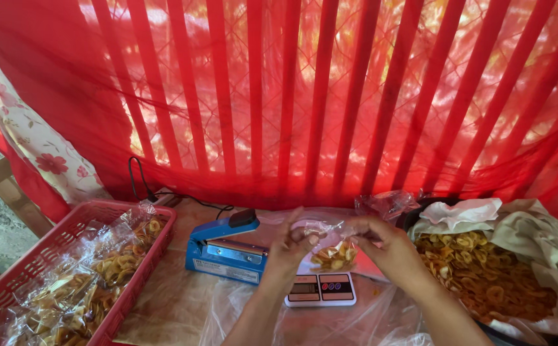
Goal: The person places pieces of dried fruit onto a scale, puts the weighed fruit into a plastic bag, and then seals the bag using a heat sealer.
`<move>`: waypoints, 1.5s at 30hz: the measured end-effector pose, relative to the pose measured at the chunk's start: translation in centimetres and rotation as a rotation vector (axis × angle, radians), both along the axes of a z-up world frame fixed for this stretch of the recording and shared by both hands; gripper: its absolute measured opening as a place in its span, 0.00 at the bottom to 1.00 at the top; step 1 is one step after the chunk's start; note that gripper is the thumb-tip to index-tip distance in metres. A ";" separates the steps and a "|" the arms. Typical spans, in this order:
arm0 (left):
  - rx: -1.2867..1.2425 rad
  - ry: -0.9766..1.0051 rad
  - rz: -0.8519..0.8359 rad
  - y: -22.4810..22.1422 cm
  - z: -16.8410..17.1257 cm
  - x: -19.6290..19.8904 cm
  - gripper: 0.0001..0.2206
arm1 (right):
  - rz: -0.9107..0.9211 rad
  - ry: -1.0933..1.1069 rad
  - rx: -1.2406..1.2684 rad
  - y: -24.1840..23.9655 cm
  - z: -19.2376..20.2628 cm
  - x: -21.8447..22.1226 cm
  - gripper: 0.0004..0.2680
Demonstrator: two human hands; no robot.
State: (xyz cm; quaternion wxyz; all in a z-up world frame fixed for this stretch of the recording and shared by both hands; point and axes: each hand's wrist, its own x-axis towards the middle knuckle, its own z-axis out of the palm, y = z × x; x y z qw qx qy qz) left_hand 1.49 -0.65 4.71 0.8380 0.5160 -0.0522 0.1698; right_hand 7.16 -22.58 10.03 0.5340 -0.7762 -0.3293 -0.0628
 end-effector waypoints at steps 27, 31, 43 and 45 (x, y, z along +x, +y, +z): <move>-0.598 0.053 0.145 1.6 -6.8 8.6 0.07 | -0.068 0.567 0.454 8.1 -11.7 10.3 0.07; -0.573 0.081 0.120 1.1 -9.1 8.1 0.10 | -0.018 0.369 0.527 8.4 -15.5 11.1 0.05; -0.407 0.027 0.072 -0.3 -9.7 7.0 0.14 | 0.112 0.242 0.596 7.5 -14.4 9.7 0.04; -0.395 0.029 0.075 -0.1 -9.2 7.1 0.14 | 0.080 0.074 0.549 7.5 -15.0 9.8 0.02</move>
